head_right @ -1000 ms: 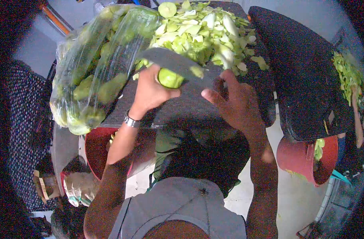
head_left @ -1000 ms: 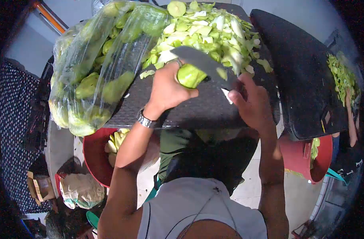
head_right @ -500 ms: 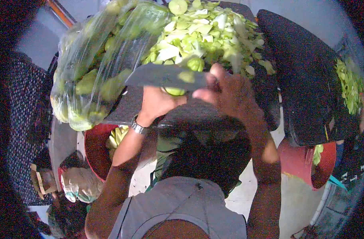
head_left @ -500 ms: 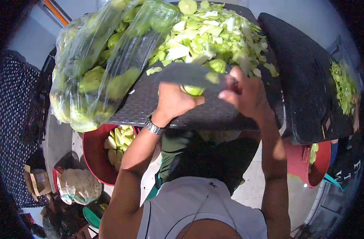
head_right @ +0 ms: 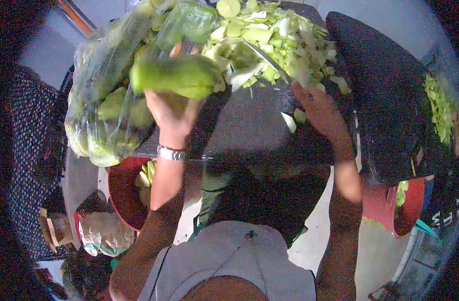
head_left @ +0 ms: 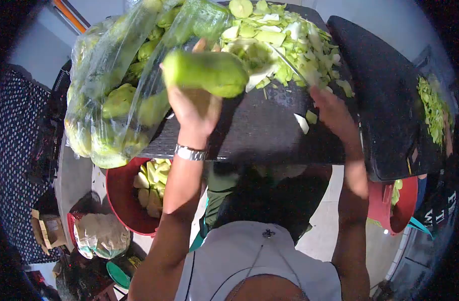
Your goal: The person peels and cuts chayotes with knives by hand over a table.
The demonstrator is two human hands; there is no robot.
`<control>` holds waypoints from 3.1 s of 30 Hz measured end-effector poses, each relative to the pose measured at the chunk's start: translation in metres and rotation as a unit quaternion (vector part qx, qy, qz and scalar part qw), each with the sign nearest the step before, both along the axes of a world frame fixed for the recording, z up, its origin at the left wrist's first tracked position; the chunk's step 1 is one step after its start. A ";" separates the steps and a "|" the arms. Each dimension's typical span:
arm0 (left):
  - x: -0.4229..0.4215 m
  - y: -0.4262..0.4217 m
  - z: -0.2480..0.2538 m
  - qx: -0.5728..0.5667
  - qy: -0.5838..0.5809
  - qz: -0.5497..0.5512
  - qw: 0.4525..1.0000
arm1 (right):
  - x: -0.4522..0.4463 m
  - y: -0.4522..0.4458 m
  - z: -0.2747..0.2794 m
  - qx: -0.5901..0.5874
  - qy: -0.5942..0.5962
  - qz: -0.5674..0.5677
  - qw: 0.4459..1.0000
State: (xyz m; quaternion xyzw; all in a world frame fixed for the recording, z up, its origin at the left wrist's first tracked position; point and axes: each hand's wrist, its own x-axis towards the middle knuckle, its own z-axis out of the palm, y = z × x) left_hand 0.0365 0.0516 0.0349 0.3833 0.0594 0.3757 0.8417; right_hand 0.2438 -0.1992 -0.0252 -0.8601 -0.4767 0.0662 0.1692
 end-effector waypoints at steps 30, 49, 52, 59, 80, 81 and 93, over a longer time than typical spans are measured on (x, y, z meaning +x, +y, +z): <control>0.012 -0.048 -0.078 0.342 0.128 -0.079 0.928 | -0.091 0.025 0.031 0.141 -0.090 0.113 0.979; -0.006 -0.034 -0.047 0.361 0.301 -0.065 0.880 | -0.004 0.047 0.008 0.062 0.077 -0.036 0.994; -0.003 -0.030 -0.042 0.343 0.327 -0.091 0.876 | 0.005 0.044 -0.007 0.065 0.084 0.006 0.994; 0.006 -0.025 -0.065 0.347 0.257 -0.084 0.898 | -0.065 0.038 0.056 0.119 0.118 0.011 0.986; -0.014 -0.014 0.009 0.078 0.054 -0.128 0.987 | -0.013 0.013 0.041 0.058 0.156 -0.122 0.979; -0.009 -0.007 -0.026 0.088 0.088 -0.264 0.957 | -0.016 0.018 0.036 0.104 0.174 -0.112 0.973; 0.010 -0.068 -0.077 0.187 0.233 -0.125 0.946 | -0.090 0.005 0.047 0.120 0.041 -0.020 0.992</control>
